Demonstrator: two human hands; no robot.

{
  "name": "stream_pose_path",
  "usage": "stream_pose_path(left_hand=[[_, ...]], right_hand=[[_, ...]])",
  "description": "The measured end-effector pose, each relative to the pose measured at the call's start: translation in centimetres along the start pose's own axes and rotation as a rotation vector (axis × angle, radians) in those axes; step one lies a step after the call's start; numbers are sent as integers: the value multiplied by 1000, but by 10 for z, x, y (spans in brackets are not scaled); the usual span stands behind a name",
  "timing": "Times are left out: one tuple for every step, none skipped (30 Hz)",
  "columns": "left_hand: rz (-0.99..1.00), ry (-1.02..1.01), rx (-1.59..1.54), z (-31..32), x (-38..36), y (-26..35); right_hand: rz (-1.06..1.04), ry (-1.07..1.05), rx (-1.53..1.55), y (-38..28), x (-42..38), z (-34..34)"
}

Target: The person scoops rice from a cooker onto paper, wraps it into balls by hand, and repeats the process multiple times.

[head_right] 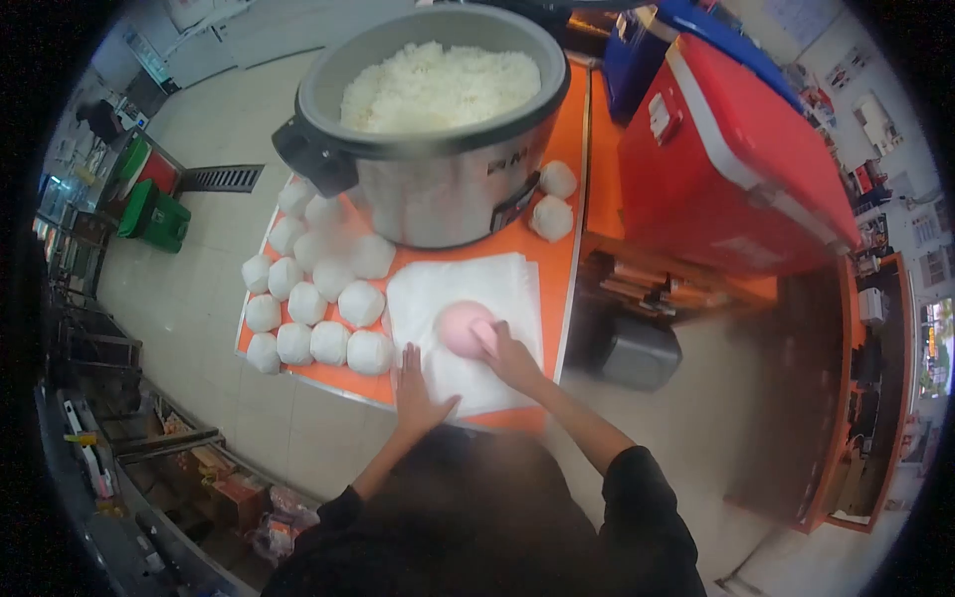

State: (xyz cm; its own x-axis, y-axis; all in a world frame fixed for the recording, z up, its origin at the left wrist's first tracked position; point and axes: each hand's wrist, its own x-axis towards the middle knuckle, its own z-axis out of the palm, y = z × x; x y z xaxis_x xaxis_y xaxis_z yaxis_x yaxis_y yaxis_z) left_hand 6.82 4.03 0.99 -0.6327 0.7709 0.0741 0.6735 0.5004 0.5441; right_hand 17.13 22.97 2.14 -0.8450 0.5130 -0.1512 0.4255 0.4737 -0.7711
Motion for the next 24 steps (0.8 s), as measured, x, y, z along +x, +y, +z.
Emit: stream_pose_path(left_hand=[[57,19,-65,-4,-3,-8],[67,38,-63,-8,-7,-19],[113,-66,-189,-10,-11,-31],[157,-177,-316,-12,-11,-39],[159,-174,-320,-18,-8,-41],[234,-223,-275,-28,-6,-39],[307,-277,-228,-36,-5,-40],[300,-284,-230,-37,-3,-42],[327,-270,-199,-36,-1,-44],[352,-257,-170,-34,0,-43],[371,-214,-127,-37,0,-39],[363,-211,-125,-35,0,-38],[393,-164,-92,-33,0,-39],[424,-122,-62,-30,0,-40],[415,-127,-68,-28,1,-42],[443,-101,-45,-26,1,-45],[470,-78,-23,-24,0,-47],[460,-88,-31,-23,1,-44],[433,-103,-74,-26,3,-41],[409,-114,-114,-31,5,-37],[374,-111,-193,-38,8,-28],[373,-112,-192,-47,12,-14],[362,55,-77,-57,14,4],[351,218,39,-61,13,14]], right_hand=[[74,-36,94,-5,2,-16],[11,-37,57,-10,5,-34],[-47,-42,21,-32,7,-60],[-187,67,-161,-53,17,-86],[-304,230,-158,-86,33,-122],[-415,388,-149,-129,50,-164],[-414,443,-147,-200,66,-198],[-582,597,-373,-213,100,-222],[-811,621,-493,-200,149,-244],[-571,331,-502,-216,170,-256],[-635,180,-663,-206,212,-262],[-642,175,-659,-205,216,-253],[-777,440,-802,-209,219,-242],[-898,712,-939,-211,221,-230],[-917,710,-808,-219,206,-212],[-929,699,-676,-222,175,-189],[-777,429,-657,-198,138,-156],[-1094,434,-511,-170,104,-118],[-989,219,-470,-126,62,-73],[-882,12,-427,-89,22,-35],[-674,-225,-387,-69,-6,-18],[-562,-147,-405,-58,-24,-7],[-451,-141,-410,-52,-32,-1],[-444,-142,-405,-41,-33,4]])
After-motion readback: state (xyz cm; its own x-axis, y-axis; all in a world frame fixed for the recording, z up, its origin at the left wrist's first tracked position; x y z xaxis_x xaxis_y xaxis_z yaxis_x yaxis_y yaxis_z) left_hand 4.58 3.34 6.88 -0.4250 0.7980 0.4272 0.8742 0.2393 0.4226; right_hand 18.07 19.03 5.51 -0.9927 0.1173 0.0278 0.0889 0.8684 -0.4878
